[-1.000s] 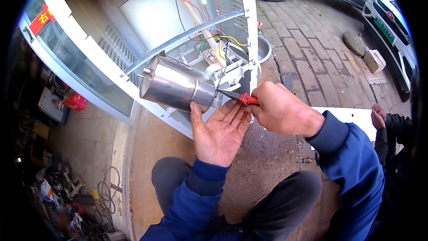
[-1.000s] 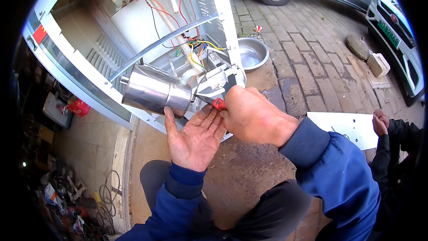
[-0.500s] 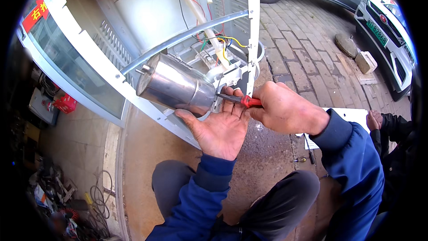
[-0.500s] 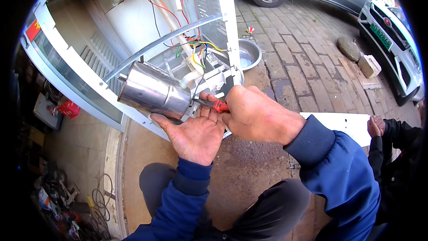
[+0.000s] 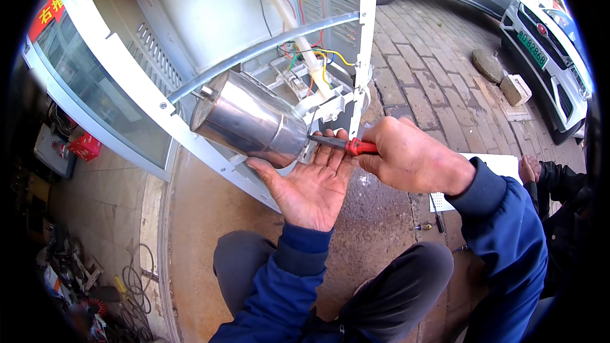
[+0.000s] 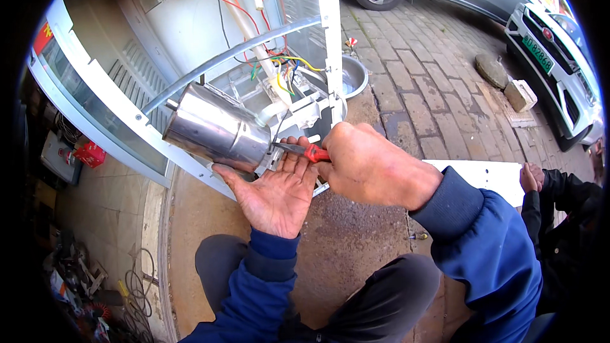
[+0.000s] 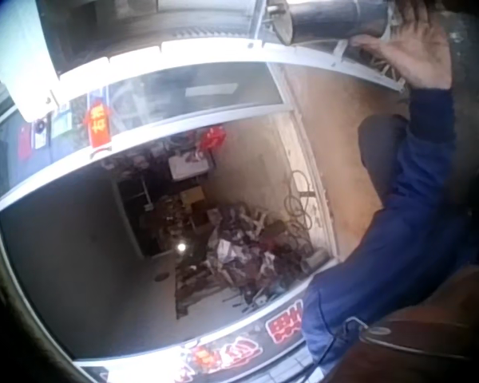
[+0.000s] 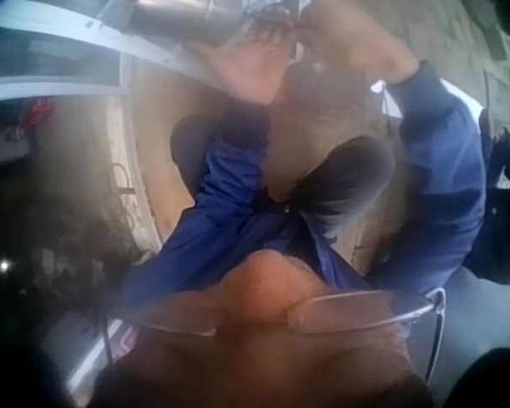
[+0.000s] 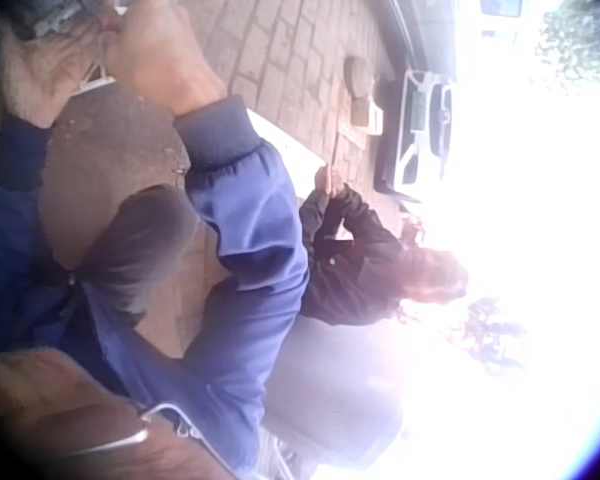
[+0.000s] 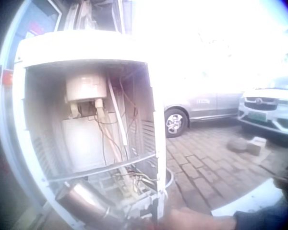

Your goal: The person uses pliers to remove a cylindrical metal component from a white appliance frame. They then retrieve a replacement part from a cluttered indoor storage area and compare the two components side-by-side.

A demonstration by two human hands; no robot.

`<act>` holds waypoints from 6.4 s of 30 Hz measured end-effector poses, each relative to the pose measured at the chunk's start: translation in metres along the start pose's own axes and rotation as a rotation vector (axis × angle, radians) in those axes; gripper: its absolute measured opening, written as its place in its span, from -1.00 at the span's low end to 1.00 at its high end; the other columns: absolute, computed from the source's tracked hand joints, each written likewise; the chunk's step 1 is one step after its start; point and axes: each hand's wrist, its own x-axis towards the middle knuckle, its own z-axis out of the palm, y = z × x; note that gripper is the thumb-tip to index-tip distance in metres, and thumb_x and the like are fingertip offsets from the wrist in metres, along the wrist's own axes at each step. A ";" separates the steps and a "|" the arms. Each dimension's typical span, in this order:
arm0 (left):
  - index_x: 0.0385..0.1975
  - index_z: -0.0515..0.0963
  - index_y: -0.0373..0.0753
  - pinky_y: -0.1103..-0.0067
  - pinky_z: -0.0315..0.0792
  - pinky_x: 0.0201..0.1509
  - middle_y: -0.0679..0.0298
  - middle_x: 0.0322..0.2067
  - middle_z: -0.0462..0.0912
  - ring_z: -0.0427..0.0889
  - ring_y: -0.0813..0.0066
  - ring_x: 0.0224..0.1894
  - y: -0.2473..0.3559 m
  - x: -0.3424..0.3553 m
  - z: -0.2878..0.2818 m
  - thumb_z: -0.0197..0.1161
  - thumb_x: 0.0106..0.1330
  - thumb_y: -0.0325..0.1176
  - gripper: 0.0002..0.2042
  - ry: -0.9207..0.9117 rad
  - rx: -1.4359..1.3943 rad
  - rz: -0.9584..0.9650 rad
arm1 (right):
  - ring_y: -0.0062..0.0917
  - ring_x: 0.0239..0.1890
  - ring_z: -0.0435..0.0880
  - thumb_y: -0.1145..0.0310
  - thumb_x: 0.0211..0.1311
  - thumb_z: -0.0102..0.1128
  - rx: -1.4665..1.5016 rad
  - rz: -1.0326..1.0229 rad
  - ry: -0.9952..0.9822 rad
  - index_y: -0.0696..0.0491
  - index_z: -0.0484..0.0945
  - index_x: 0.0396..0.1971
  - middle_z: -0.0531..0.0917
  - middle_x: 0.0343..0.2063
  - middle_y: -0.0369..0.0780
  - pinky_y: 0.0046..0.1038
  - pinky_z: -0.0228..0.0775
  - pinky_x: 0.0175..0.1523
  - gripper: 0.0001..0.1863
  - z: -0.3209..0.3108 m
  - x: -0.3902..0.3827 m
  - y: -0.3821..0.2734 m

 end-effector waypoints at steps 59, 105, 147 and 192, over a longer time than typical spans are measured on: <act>0.16 0.46 -0.38 0.20 0.61 0.06 0.05 -0.01 0.62 0.68 0.08 0.03 0.008 0.041 -0.065 -0.10 -0.01 0.81 0.20 -0.211 0.645 0.365 | -0.06 -0.42 0.75 0.33 0.32 0.37 0.232 0.193 -0.075 0.31 0.69 -0.33 0.64 -0.56 0.13 -0.14 0.51 -0.24 -0.72 0.007 -0.005 -0.008; -0.12 0.54 -0.37 0.59 0.45 -0.45 0.20 -0.46 0.59 0.60 0.46 -0.45 0.032 -0.019 -0.009 0.13 0.56 -0.24 -0.74 -0.048 1.174 0.561 | 0.01 -0.39 0.67 0.40 0.37 0.25 0.330 0.003 0.065 0.29 0.67 -0.34 0.63 -0.55 0.12 -0.08 0.47 -0.26 -0.77 0.031 -0.022 0.044; 0.26 0.45 -0.23 -0.03 0.29 0.42 -0.06 0.24 0.55 0.53 -0.14 0.30 0.097 -0.006 0.065 0.68 -0.31 -0.36 -0.07 -0.826 2.868 1.271 | 0.03 -0.35 0.63 0.39 0.31 0.29 0.577 -0.250 0.166 0.20 0.63 -0.32 0.62 -0.45 0.04 -0.14 0.47 -0.23 -0.84 0.117 -0.026 0.084; 0.28 0.37 -0.61 0.46 0.52 0.26 0.03 0.04 0.65 0.66 0.36 0.11 0.100 0.025 0.099 0.63 -0.11 -0.47 -0.13 -0.303 2.268 0.749 | 0.06 -0.50 0.57 0.34 0.40 0.23 0.878 -0.256 0.351 0.28 0.56 -0.40 0.58 -0.57 0.11 -0.12 0.39 -0.32 -0.72 0.113 0.010 0.027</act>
